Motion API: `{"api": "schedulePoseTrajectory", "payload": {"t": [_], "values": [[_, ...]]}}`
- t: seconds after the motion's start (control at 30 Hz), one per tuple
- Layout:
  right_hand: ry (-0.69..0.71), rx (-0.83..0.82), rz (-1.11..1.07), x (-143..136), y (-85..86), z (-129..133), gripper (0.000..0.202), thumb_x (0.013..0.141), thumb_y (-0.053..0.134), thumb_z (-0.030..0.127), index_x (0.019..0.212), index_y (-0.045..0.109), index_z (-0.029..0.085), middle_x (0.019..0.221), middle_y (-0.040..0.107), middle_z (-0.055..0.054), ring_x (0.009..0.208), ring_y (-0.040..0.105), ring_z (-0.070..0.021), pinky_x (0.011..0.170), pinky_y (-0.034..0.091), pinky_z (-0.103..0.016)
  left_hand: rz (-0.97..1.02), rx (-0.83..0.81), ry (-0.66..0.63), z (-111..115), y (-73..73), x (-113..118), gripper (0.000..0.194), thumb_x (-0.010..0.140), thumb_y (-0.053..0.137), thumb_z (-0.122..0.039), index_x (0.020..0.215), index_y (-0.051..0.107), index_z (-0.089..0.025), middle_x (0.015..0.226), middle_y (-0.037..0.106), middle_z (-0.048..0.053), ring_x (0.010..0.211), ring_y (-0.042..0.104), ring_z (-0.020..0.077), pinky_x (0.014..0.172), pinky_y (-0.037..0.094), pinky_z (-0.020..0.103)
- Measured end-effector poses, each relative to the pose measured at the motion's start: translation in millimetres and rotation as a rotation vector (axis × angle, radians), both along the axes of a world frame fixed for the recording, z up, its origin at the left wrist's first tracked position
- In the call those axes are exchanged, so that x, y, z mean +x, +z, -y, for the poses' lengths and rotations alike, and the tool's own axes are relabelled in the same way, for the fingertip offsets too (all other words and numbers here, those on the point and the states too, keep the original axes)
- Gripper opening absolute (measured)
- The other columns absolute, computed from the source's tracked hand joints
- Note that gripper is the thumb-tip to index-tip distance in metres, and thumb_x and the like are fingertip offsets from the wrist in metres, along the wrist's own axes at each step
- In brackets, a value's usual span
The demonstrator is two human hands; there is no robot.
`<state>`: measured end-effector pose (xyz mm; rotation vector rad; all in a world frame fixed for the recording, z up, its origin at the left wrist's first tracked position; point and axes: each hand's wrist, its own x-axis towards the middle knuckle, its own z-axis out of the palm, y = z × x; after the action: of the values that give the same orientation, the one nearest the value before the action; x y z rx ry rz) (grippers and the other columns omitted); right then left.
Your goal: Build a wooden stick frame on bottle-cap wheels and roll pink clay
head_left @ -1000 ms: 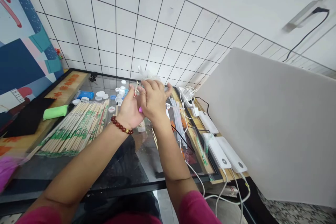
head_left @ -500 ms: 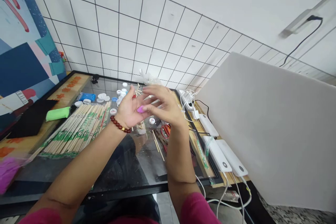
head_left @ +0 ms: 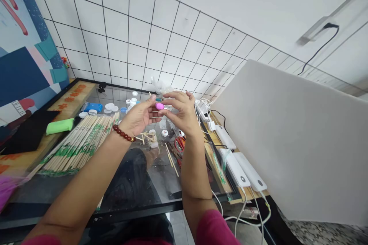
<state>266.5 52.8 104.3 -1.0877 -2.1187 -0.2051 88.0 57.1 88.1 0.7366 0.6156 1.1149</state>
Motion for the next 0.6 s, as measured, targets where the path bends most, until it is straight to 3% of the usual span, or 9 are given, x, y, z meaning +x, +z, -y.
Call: {"api": "schedulePoseTrajectory", "payload": {"t": [0.13, 0.3, 0.47, 0.6], "values": [[0.025, -0.021, -0.010, 1.6, -2.9, -3.6, 0.016, 0.092, 0.078, 0.043, 0.104, 0.076, 0.032, 0.126, 0.077, 0.000, 0.126, 0.065, -0.0223, 0.120, 0.024, -0.048, -0.136, 0.121, 0.052, -0.5, -2.5, -3.8, 0.030, 0.071, 0.092, -0.036, 0.077, 0.077, -0.011, 0.073, 0.072, 0.006, 0.066, 0.065, 0.0128, 0.061, 0.053, 0.024], [0.077, -0.087, -0.072, 0.9, -4.4, -5.1, 0.038, 0.086, 0.084, 0.044, 0.120, 0.072, 0.031, 0.130, 0.076, -0.002, 0.127, 0.066, -0.0228, 0.120, 0.029, -0.047, -0.165, 0.152, 0.143, 0.5, -1.8, -3.4, 0.027, 0.068, 0.094, -0.035, 0.074, 0.080, -0.013, 0.074, 0.075, 0.008, 0.067, 0.066, 0.0131, 0.065, 0.054, 0.025], [0.082, -0.113, -0.083, 1.5, -5.8, -7.3, 0.018, 0.093, 0.078, 0.036, 0.110, 0.076, 0.031, 0.127, 0.077, 0.000, 0.123, 0.069, -0.0207, 0.119, 0.031, -0.047, -0.162, 0.090, 0.130, 1.9, 2.9, -1.2, 0.032, 0.073, 0.091, -0.041, 0.073, 0.076, -0.013, 0.074, 0.075, 0.009, 0.067, 0.067, 0.0155, 0.068, 0.057, 0.030], [0.068, -0.125, -0.067, 2.1, -5.4, -7.6, 0.017, 0.093, 0.077, 0.034, 0.110, 0.077, 0.033, 0.128, 0.077, 0.000, 0.124, 0.069, -0.0211, 0.118, 0.032, -0.047, -0.171, 0.085, 0.077, 2.4, 2.8, -2.4, 0.037, 0.071, 0.092, -0.045, 0.078, 0.077, -0.012, 0.075, 0.075, 0.010, 0.070, 0.070, 0.0180, 0.067, 0.058, 0.031]]}}
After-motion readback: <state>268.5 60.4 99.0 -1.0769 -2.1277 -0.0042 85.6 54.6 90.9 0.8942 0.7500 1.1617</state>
